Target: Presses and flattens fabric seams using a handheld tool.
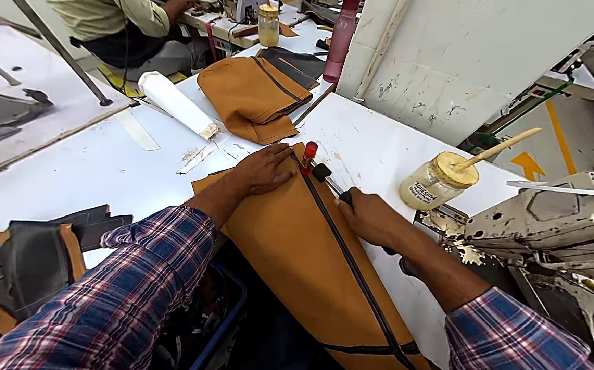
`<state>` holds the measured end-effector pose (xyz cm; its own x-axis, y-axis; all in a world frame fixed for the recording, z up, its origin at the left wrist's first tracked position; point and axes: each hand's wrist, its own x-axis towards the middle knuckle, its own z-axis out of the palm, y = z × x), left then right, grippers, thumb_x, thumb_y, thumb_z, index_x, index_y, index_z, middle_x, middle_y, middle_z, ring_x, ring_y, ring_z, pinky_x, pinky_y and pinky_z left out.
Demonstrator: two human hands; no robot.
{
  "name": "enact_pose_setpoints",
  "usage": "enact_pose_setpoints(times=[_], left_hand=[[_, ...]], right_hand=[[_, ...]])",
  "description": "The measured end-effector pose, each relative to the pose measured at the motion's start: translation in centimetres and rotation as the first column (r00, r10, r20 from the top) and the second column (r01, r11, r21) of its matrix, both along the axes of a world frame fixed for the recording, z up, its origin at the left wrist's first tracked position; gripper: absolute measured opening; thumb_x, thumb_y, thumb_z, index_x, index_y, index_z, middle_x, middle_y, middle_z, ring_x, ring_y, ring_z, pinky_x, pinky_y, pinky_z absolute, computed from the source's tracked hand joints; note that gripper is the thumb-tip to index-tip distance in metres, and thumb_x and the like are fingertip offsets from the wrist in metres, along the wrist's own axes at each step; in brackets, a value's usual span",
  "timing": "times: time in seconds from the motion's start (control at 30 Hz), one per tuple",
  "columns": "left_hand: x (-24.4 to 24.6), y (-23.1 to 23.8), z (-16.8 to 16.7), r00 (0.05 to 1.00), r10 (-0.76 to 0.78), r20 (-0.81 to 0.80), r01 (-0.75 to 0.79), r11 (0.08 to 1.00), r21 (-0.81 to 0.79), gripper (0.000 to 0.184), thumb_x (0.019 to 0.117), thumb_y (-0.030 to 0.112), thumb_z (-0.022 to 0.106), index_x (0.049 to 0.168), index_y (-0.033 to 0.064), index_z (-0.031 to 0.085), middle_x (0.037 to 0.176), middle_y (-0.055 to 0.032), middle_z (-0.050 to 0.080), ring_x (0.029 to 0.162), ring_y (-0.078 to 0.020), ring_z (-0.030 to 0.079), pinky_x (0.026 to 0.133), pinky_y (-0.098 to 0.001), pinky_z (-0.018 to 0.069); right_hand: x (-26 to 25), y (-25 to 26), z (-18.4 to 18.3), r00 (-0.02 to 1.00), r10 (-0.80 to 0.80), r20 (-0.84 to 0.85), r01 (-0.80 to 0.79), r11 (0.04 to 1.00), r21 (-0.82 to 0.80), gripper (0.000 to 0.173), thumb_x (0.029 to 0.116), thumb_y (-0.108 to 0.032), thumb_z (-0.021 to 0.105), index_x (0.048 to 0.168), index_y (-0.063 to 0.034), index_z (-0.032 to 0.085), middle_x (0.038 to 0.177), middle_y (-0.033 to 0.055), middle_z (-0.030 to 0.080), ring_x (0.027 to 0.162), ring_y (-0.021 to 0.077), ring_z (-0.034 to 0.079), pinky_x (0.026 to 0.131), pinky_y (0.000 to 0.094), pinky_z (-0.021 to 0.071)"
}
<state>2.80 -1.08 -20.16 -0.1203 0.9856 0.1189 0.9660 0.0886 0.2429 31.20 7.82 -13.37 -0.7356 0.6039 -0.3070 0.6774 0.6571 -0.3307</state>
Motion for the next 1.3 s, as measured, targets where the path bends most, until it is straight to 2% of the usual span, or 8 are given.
enact_pose_setpoints(times=[0.13, 0.23, 0.37, 0.5, 0.93, 1.0, 1.13, 1.3], left_hand=[[-0.1, 0.0, -0.3, 1.000, 0.018, 0.021, -0.018, 1.000, 0.011, 0.079, 0.1018, 0.064, 0.034, 0.157, 0.0082, 0.040, 0.163, -0.0154, 0.037, 0.152, -0.0251, 0.034, 0.124, -0.0442, 0.0288], [-0.2, -0.1, -0.5, 0.998, 0.034, 0.050, -0.035, 0.999, 0.016, 0.081, 0.1003, 0.066, 0.036, 0.158, 0.0098, 0.040, 0.164, -0.0174, 0.034, 0.153, -0.0271, 0.032, 0.124, -0.0448, 0.0289], [0.0, -0.1, -0.3, 0.993, 0.082, 0.086, -0.083, 0.997, 0.009, 0.081, 0.0985, 0.068, 0.039, 0.158, 0.0133, 0.040, 0.164, -0.0178, 0.033, 0.153, -0.0285, 0.031, 0.124, -0.0465, 0.0290], [-0.1, -0.1, -0.4, 0.986, 0.126, 0.109, -0.124, 0.992, -0.031, 0.083, 0.0967, 0.071, 0.040, 0.160, 0.0173, 0.038, 0.167, -0.0161, 0.028, 0.154, -0.0287, 0.029, 0.124, -0.0470, 0.0287], [-0.4, 0.0, -0.4, 0.966, 0.161, 0.202, -0.158, 0.987, -0.028, 0.087, 0.0915, 0.074, 0.048, 0.157, 0.0182, 0.042, 0.167, -0.0131, 0.029, 0.152, -0.0268, 0.033, 0.122, -0.0487, 0.0323], [-0.4, 0.1, -0.8, 0.964, 0.164, 0.209, -0.162, 0.986, -0.027, 0.088, 0.0909, 0.075, 0.050, 0.157, 0.0170, 0.041, 0.167, -0.0138, 0.029, 0.152, -0.0280, 0.033, 0.122, -0.0493, 0.0319], [-0.2, 0.1, -0.2, 0.958, 0.182, 0.223, -0.176, 0.983, -0.043, 0.095, 0.0903, 0.075, 0.051, 0.158, 0.0099, 0.038, 0.167, -0.0125, 0.028, 0.152, -0.0262, 0.034, 0.122, -0.0470, 0.0320], [0.0, 0.0, -0.2, 0.956, 0.178, 0.232, -0.179, 0.984, -0.020, 0.101, 0.0898, 0.074, 0.053, 0.157, -0.0004, 0.035, 0.166, -0.0152, 0.030, 0.151, -0.0256, 0.036, 0.122, -0.0446, 0.0325]], right_hand=[[-0.6, 0.1, -0.7, 0.986, 0.018, -0.167, -0.009, 0.998, 0.056, 0.036, 0.1096, -0.043, 0.042, 0.106, -0.0095, 0.054, 0.068, 0.0062, 0.054, 0.057, 0.0222, 0.058, 0.051, 0.0413, 0.0485], [-1.5, 0.5, -0.5, 1.000, 0.024, -0.021, -0.024, 1.000, 0.011, 0.038, 0.1097, -0.043, 0.042, 0.107, -0.0078, 0.056, 0.073, 0.0101, 0.058, 0.065, 0.0267, 0.063, 0.057, 0.0463, 0.0515], [-2.0, 0.6, -1.1, 0.985, 0.020, -0.171, -0.007, 0.997, 0.076, 0.037, 0.1091, -0.044, 0.042, 0.105, -0.0094, 0.055, 0.069, 0.0063, 0.055, 0.060, 0.0232, 0.060, 0.053, 0.0433, 0.0501], [-3.1, 1.3, -1.0, 0.999, 0.017, -0.037, -0.017, 1.000, 0.015, 0.039, 0.1096, -0.043, 0.041, 0.108, -0.0073, 0.056, 0.076, 0.0106, 0.059, 0.069, 0.0272, 0.064, 0.060, 0.0473, 0.0525], [-5.1, 2.4, -1.8, 0.991, 0.033, -0.130, -0.026, 0.998, 0.055, 0.039, 0.1090, -0.045, 0.041, 0.112, -0.0082, 0.055, 0.075, 0.0084, 0.059, 0.067, 0.0242, 0.064, 0.061, 0.0450, 0.0540], [-5.8, 2.9, -1.3, 0.999, 0.031, -0.010, -0.030, 0.999, 0.021, 0.040, 0.1091, -0.045, 0.041, 0.109, -0.0080, 0.056, 0.078, 0.0101, 0.060, 0.071, 0.0258, 0.064, 0.064, 0.0457, 0.0534], [-6.1, 2.5, -1.5, 0.979, 0.010, -0.202, 0.011, 0.995, 0.104, 0.040, 0.1085, -0.045, 0.043, 0.110, -0.0073, 0.057, 0.073, 0.0101, 0.060, 0.064, 0.0266, 0.064, 0.057, 0.0465, 0.0536], [-6.9, 3.1, -1.1, 0.996, 0.022, -0.084, -0.016, 0.997, 0.073, 0.042, 0.1080, -0.045, 0.045, 0.107, -0.0055, 0.059, 0.076, 0.0130, 0.062, 0.068, 0.0293, 0.066, 0.060, 0.0490, 0.0538]])
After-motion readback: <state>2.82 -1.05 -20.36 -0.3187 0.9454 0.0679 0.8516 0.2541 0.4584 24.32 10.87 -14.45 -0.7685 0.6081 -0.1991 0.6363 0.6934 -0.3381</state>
